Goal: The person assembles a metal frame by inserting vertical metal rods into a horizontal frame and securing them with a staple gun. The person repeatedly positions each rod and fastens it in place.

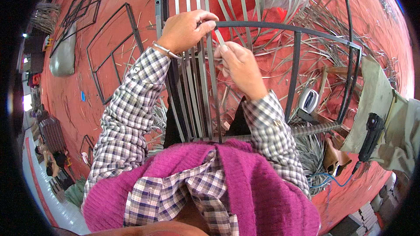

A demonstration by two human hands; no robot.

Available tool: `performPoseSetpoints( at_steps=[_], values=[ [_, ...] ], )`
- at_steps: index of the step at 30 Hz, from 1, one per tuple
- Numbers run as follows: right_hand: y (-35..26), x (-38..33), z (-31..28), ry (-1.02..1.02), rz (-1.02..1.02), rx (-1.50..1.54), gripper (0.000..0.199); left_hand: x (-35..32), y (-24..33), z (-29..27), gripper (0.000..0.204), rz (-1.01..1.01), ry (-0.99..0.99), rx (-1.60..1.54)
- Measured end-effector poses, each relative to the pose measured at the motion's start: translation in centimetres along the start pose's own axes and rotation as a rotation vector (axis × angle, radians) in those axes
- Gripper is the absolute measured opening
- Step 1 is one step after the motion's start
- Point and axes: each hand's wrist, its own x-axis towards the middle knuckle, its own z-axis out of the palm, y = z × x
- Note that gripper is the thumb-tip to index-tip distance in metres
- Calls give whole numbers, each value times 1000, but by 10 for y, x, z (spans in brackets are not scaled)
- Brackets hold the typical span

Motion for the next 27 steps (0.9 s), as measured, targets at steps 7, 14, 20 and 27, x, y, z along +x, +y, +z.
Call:
performPoseSetpoints(
  at_steps=[7, 14, 20, 27],
  values=[
    [-51, 97, -18, 138, -458, -697, 30, -8, -7, 10, 33, 97, 129, -69],
    [-54, 94, -37, -37, -663, -1057, 35, -3, 2, 15, 24, 179, 238, 83],
    [-1, 24, -40, 70, -167, -497, 23, 4, 9, 6, 27, 28, 40, 12],
    [49, 55, -23, 124, -207, -494, 20, 6, 4, 6, 25, -31, -26, 51]
  ],
)
